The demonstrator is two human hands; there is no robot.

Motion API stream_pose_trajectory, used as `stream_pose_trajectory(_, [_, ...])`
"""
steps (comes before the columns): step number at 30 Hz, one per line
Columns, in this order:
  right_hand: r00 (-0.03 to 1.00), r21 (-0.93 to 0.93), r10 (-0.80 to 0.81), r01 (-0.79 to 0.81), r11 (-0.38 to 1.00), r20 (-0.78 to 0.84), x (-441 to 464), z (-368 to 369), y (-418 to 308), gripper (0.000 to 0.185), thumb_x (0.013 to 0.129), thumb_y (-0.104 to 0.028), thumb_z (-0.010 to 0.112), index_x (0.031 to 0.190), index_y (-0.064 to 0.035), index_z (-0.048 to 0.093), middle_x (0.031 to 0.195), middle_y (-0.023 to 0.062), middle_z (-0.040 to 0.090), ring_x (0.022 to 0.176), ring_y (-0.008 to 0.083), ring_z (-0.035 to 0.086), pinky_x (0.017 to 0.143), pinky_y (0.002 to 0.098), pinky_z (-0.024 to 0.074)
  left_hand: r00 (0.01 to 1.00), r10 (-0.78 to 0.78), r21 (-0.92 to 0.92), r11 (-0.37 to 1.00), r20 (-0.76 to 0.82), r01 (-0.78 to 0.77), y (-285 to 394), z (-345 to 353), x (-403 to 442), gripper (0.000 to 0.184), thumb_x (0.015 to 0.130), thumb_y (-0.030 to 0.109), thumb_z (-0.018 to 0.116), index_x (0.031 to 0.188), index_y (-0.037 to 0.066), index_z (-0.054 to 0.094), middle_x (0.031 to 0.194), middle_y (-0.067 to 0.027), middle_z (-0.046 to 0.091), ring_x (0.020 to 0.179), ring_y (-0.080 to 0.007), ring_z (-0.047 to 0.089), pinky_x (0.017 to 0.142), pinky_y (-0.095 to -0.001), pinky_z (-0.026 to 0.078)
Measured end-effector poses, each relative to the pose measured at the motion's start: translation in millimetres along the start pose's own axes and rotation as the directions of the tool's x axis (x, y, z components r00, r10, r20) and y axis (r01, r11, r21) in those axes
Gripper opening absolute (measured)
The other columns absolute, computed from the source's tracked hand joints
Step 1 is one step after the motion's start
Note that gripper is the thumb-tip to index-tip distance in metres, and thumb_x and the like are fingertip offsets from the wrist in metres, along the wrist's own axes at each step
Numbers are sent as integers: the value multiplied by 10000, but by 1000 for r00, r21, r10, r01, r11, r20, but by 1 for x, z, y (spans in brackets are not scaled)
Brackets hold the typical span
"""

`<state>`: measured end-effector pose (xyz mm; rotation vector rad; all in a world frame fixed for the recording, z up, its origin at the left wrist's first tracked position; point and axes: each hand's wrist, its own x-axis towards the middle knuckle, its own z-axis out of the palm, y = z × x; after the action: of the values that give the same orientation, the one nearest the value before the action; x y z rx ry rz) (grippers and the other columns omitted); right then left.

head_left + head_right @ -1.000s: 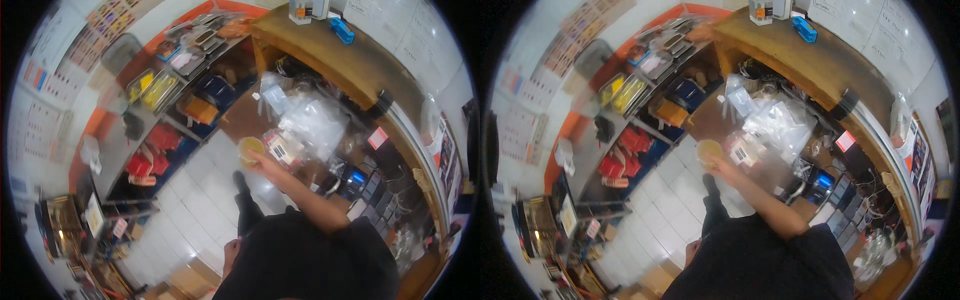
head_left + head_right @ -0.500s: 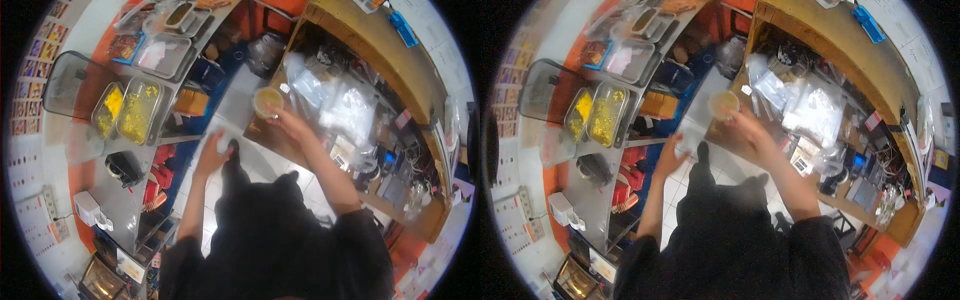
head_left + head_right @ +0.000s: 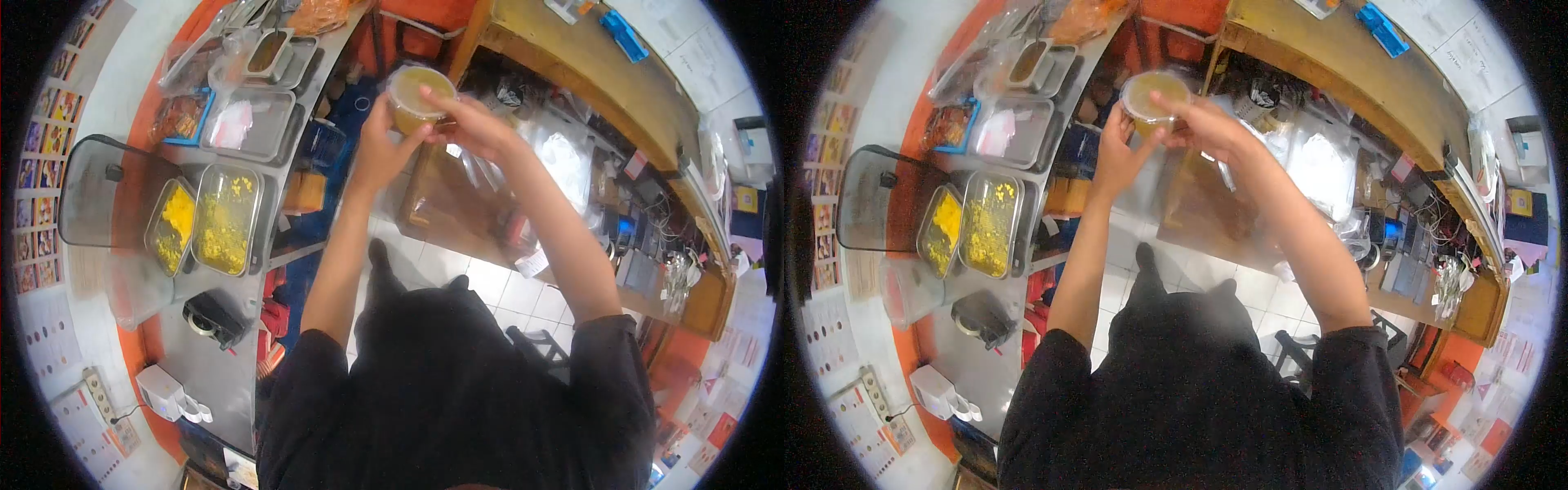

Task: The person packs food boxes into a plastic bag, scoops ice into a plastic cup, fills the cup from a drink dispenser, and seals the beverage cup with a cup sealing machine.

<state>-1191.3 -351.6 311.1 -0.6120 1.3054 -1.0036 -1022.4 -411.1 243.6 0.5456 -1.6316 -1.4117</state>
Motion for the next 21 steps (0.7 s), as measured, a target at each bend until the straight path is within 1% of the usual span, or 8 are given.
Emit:
stream_pose_trajectory(1, [999,13,-36,36,999,-2,-4,7,-12,683,899,-531,733,1315,-10,581,1167,82,642,976,144,630,853,295,547,1000,13,-86,996,-2,-13,8,-4,8,647,853,197,810,1376,-3,486,1295,-161,621,1241,-245,590,1033,-384,472])
stream_pose_trajectory(2, [999,10,-41,41,999,-6,0,9,-18,683,899,-531,733,1315,-10,581,1167,82,642,976,144,630,853,295,547,1000,18,-90,996,1,-18,12,-10,17,647,853,197,810,1376,-3,486,1295,-161,621,1241,-245,590,1033,-384,472])
stream_pose_trajectory(4, [995,21,-96,95,995,22,9,12,-28,650,901,-516,736,1285,-9,602,1157,91,641,989,156,627,862,305,543,991,38,-18,999,131,-36,16,-24,33,652,898,92,762,1432,-12,402,1393,-142,539,1310,-222,524,1117,-367,408])
stream_pose_trajectory(5, [997,9,-63,63,998,36,10,14,-35,625,902,-497,741,1277,-15,608,1154,85,641,999,161,621,870,308,539,990,42,-21,999,136,-39,18,-29,40,652,898,92,762,1432,-12,402,1393,-142,539,1310,-222,524,1117,-367,408])
stream_pose_trajectory(8, [992,16,-111,110,994,59,21,24,-46,599,917,-456,737,1283,-12,571,1138,90,628,982,157,635,866,304,561,986,75,-95,994,149,-61,20,-43,57,634,899,93,764,1418,-9,415,1370,-138,550,1294,-213,530,1107,-364,415])
stream_pose_trajectory(11, [989,23,-149,149,989,16,29,39,-53,573,898,-432,757,1265,-16,614,1162,67,639,997,136,613,873,315,536,978,132,-38,991,164,-127,16,-58,69,633,896,101,774,1411,-10,424,1353,-138,563,1281,-209,540,1096,-361,423])
stream_pose_trajectory(13, [988,24,-152,152,988,5,36,46,-55,571,898,-417,759,1277,-18,606,1165,62,638,997,129,610,875,311,534,983,153,-27,988,107,-151,14,-67,74,632,835,173,821,1356,4,507,1287,-149,618,1214,-252,592,1032,-381,467])
stream_pose_trajectory(21, [982,10,-189,189,982,-9,57,79,-49,623,888,-353,785,1372,-43,545,1218,39,632,1045,116,593,941,318,493,983,148,-43,989,110,-144,11,-103,79,677,800,134,848,1367,8,500,1287,-141,618,1210,-254,595,1027,-392,473])
